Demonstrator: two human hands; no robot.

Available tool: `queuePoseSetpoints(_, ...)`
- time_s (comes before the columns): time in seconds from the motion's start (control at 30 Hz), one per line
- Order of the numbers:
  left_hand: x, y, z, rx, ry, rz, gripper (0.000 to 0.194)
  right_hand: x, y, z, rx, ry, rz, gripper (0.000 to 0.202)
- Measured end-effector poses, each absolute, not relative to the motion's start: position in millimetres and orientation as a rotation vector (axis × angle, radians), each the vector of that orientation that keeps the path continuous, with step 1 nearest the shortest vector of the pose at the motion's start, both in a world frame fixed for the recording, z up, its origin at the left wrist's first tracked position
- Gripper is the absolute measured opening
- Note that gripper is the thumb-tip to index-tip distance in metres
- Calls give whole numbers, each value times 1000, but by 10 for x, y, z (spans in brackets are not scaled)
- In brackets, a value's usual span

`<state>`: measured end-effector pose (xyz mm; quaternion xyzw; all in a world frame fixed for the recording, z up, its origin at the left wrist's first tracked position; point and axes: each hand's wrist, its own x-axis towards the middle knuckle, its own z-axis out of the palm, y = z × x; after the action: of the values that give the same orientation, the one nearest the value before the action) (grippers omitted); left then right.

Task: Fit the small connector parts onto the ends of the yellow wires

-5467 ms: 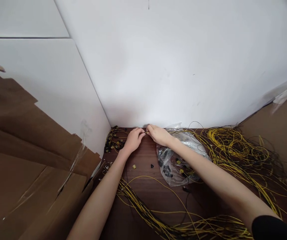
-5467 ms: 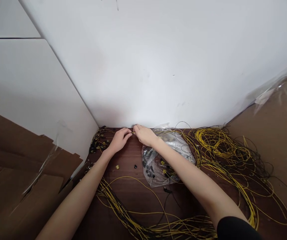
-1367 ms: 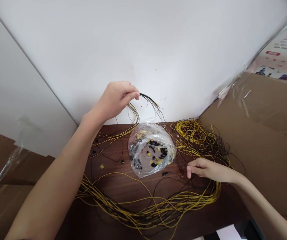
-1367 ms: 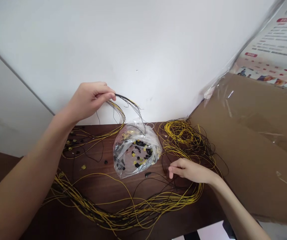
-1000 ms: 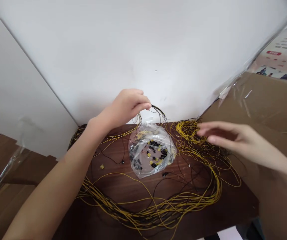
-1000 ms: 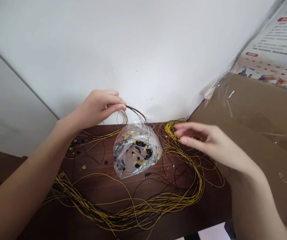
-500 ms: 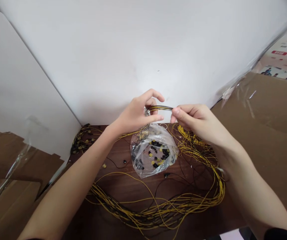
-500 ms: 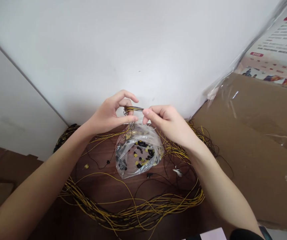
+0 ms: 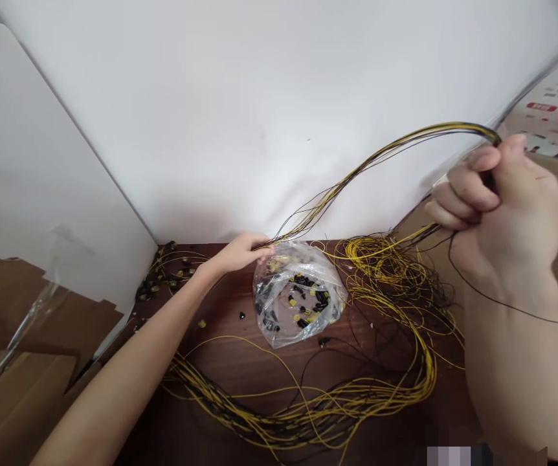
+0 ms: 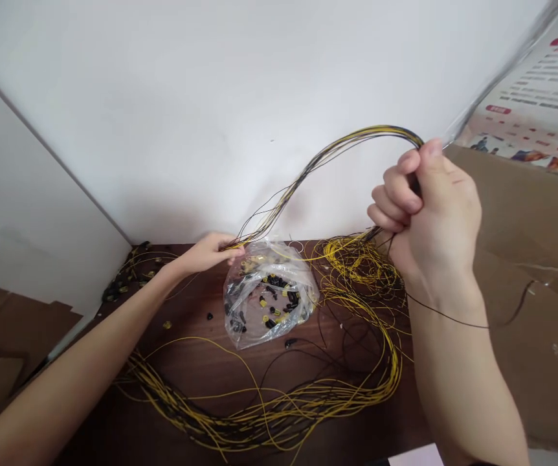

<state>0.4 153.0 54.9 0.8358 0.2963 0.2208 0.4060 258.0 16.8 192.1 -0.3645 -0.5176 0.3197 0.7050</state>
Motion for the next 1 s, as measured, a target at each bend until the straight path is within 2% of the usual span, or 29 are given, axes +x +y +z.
queuePoseSetpoints(0.17,-339,1674,455,1875,800,557,34,2782,268,1761,-811,-923,968,26)
queuePoseSetpoints(0.3,-557,1838,364,1714,863,753,39,2924,400,1524,-907,-909,1106,24)
queuePoseSetpoints(0.5,-594,1991,273,1932,1444,918,35,2969,585,1079,-1045,-1004,1251,27)
queuePoseSetpoints(0.77,-440,1826,229,2153,2100,537,49,2734,639,631,-997,-718,1453,26)
queuePoseSetpoints(0.87,-435,1779,189,2189,2127,378,52,2572,701,412,-1025,-604,1464,23)
queuePoseSetpoints(1.0,-449,1745,178,2242,2092,278,50,2452,737,201,-1108,-716,1399,6)
